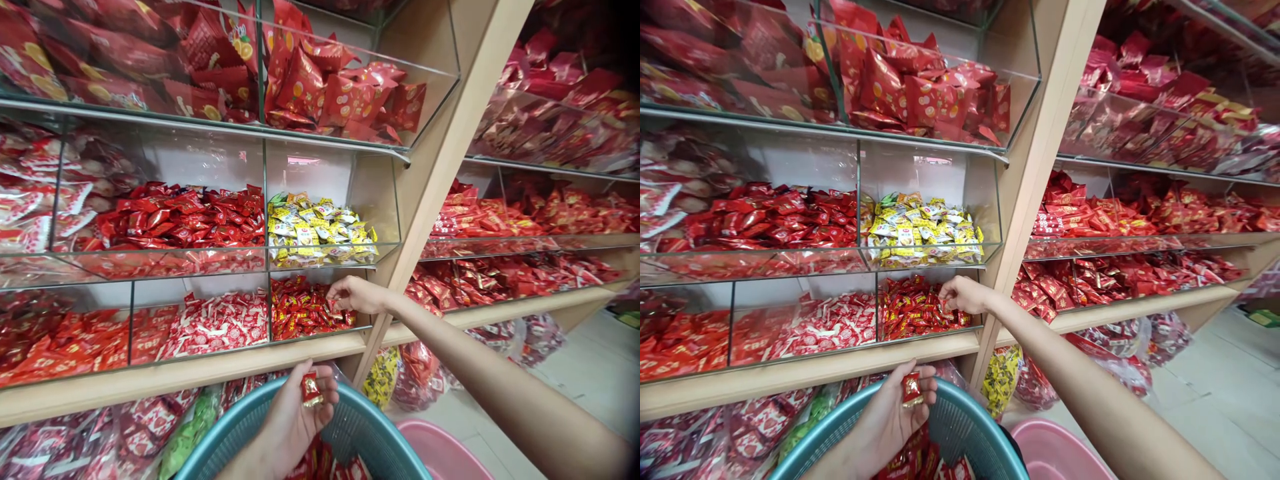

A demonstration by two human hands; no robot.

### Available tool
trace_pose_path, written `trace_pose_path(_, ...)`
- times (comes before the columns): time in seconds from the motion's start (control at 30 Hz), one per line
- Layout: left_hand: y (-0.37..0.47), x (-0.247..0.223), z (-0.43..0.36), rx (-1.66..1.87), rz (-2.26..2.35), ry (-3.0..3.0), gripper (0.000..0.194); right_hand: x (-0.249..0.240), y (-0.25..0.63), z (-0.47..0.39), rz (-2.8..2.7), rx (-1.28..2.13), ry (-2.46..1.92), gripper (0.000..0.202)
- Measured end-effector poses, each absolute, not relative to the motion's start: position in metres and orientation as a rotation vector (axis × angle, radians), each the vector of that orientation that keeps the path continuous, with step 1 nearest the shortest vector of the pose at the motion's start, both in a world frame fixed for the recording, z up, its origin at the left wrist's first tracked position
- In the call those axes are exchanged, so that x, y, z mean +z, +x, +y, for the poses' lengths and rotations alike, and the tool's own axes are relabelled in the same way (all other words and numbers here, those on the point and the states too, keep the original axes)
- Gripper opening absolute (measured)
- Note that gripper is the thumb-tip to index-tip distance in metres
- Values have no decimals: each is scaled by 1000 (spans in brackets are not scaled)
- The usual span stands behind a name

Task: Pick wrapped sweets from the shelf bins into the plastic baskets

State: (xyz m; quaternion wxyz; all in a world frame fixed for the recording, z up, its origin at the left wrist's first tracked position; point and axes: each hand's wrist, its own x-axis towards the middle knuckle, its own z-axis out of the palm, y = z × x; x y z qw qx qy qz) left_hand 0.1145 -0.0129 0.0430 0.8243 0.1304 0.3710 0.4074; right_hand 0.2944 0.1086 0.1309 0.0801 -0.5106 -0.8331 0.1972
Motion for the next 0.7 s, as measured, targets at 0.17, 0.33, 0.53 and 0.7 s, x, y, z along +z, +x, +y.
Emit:
trace_pose_path(0.17, 114, 44, -12, 853, 718, 266, 33, 136, 283, 75, -2153, 1291, -1166, 26)
trace_pose_path(0.33, 115, 51, -18, 933, 740, 233, 32, 127, 273, 63, -2230, 1453, -1089, 30)
trace_pose_path(0.53, 115, 43, -18, 914, 817, 205, 24, 113, 275, 106, -2383, 389, -1646, 21)
trace_pose_path(0.7, 113, 39, -18, 881, 826, 179, 24, 98, 271, 123, -2445, 413, -1725, 21)
